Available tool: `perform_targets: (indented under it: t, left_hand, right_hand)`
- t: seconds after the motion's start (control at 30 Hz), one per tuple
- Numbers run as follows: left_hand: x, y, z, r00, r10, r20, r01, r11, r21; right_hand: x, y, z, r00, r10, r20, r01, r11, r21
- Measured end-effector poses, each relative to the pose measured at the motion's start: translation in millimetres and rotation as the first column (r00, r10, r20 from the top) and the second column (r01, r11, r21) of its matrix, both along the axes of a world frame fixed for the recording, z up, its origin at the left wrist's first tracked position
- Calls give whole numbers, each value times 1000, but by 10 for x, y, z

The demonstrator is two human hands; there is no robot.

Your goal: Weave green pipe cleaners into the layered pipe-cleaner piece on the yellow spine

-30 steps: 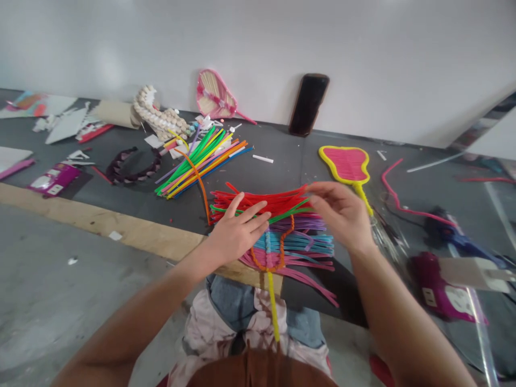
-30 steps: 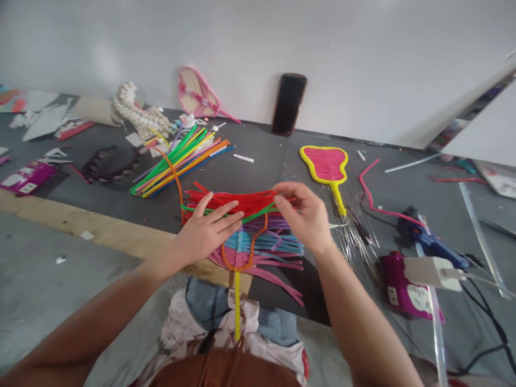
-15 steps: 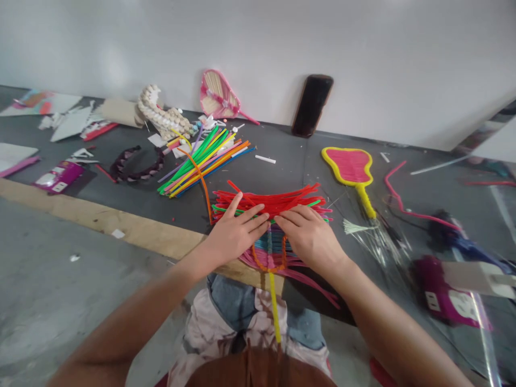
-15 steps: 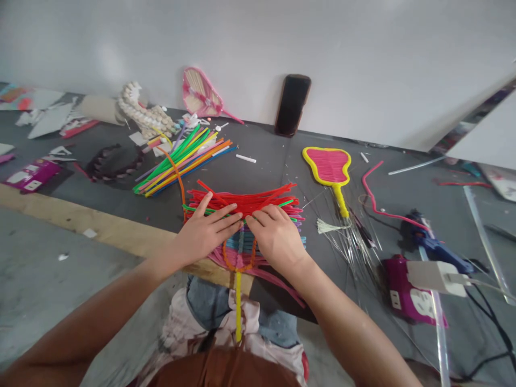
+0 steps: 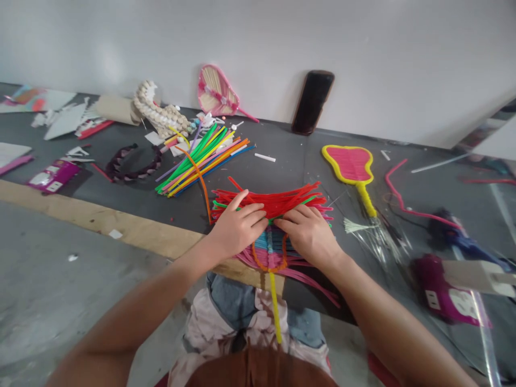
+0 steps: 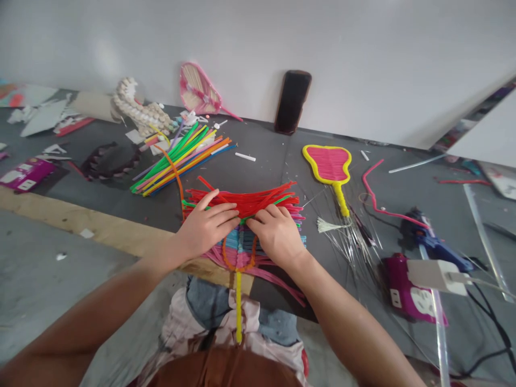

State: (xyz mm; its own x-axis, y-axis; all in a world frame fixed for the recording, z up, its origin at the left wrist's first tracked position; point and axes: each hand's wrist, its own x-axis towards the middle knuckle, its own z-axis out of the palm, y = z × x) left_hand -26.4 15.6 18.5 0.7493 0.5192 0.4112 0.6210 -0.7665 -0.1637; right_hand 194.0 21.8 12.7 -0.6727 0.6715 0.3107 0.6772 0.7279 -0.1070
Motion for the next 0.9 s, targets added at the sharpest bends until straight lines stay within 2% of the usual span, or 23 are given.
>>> perform_targets:
  t: [0.13,0.37,0.7,0.9]
  left_hand:
    - [68,77,30,999,8,-38,-8,1000,0]
    - [-22,100,4,994,-84,-73,86,996,16]
    - [-219,-26,-49,985,-82,-150,38,960,-277]
    - [-273,-78,-107,981,-48,-188,-15,948,-319]
  right_hand:
    - [-1,-5,-7,1000,13,11,-13,1000,19]
    - [0,-13,-59,999,12,46,-10,999,-37]
    - [-66,-57,55,972,-42,232,59,996,-66]
    - [-80,-62,88,962,-56,267,90,989,-117]
